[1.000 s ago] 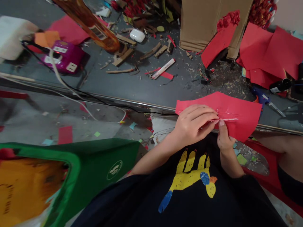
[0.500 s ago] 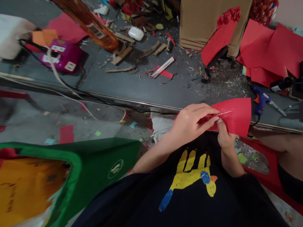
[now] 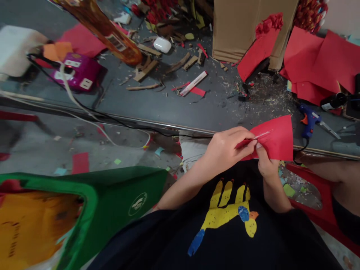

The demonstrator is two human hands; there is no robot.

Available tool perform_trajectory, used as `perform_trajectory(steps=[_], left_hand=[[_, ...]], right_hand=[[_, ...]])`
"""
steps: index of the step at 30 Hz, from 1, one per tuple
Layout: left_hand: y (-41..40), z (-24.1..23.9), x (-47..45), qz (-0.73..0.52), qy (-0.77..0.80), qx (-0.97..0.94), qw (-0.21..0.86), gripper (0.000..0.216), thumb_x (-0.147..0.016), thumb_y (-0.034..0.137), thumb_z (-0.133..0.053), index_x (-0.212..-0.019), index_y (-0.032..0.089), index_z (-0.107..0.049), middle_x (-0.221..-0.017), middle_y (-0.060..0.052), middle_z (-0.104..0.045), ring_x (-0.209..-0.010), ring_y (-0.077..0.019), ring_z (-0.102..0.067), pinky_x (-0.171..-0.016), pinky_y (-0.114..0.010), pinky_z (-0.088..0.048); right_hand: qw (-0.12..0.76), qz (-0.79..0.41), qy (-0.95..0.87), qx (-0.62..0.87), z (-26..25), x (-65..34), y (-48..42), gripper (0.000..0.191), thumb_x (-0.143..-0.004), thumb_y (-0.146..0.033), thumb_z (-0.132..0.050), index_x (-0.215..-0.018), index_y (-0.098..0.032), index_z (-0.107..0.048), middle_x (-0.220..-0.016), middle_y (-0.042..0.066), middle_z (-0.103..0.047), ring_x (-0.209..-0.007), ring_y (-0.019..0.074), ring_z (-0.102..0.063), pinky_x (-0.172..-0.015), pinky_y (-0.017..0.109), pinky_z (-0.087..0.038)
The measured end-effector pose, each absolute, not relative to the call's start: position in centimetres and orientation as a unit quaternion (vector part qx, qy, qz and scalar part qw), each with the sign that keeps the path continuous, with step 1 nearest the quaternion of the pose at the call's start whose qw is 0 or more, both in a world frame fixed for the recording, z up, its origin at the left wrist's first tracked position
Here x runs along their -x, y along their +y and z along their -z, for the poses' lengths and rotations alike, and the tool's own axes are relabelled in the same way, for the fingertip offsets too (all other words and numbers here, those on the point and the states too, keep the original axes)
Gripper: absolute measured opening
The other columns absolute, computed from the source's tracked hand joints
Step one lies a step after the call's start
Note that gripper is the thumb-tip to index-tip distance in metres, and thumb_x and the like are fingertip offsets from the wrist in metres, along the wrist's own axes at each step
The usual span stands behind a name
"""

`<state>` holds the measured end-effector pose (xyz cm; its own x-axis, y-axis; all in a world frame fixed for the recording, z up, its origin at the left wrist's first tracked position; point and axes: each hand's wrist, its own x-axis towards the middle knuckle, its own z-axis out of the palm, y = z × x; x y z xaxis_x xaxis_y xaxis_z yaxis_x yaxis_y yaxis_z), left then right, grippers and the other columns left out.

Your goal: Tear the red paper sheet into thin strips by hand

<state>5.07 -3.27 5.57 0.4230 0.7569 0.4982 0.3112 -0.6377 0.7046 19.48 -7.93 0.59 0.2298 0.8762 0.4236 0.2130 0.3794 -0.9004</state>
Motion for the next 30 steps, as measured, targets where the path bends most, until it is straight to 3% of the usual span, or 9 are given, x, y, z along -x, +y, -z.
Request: perform_trajectory(steps=[4,11,24,30], left_hand=[[-2.9,-5.7,-4.8,-0.391,0.3,-0.835,0.245,0.009,-0.091,0.019,-0.059,-0.091,0.014,-0.067,-0.088,-0.004,-0.071,-0.076,-0.0096,-0.066,-0.069,-0.018,-0.052],[-3.3,-5.2,-5.5,-0.414,0.346,-0.814,0.217,0.014,-0.091,0.022,-0.057,-0.079,0.014,-0.061,-0.076,-0.001,-0.066,-0.065,-0.0088,-0.061,-0.059,-0.018,-0.047],[-3.8,-5.4,-5.9,-0.454,0.376,-0.787,0.183,0.007,-0.088,0.015,-0.058,-0.081,0.014,-0.06,-0.077,-0.001,-0.066,-0.07,-0.0089,-0.063,-0.064,-0.018,-0.051],[-3.5,-5.4,-5.6,-0.425,0.345,-0.804,0.23,0.008,-0.091,0.02,-0.059,-0.086,0.014,-0.062,-0.083,-0.002,-0.068,-0.073,-0.0091,-0.064,-0.066,-0.018,-0.052]], right_hand=[[0.603,-0.29,-0.553,0.497,-0.7,-19.6,-7.9,0.015,-0.09,-0.021,-0.056,-0.094,-0.026,-0.069,-0.086,-0.004,-0.073,-0.078,0.0117,-0.07,-0.077,0.023,-0.061],[0.582,-0.332,-0.54,0.51,-1.1,-19.4,-7.8,0.015,-0.091,-0.027,-0.055,-0.091,-0.026,-0.07,-0.084,-0.004,-0.073,-0.076,0.0119,-0.07,-0.075,0.024,-0.061],[0.62,-0.295,-0.532,0.494,-1.6,-19.0,-7.6,0.011,-0.089,-0.024,-0.059,-0.089,-0.026,-0.069,-0.078,-0.005,-0.069,-0.069,0.0096,-0.066,-0.069,0.021,-0.058],[0.618,-0.289,-0.525,0.509,-1.2,-19.4,-7.9,0.011,-0.089,-0.025,-0.058,-0.088,-0.024,-0.069,-0.08,-0.004,-0.071,-0.069,0.0105,-0.067,-0.068,0.022,-0.058]])
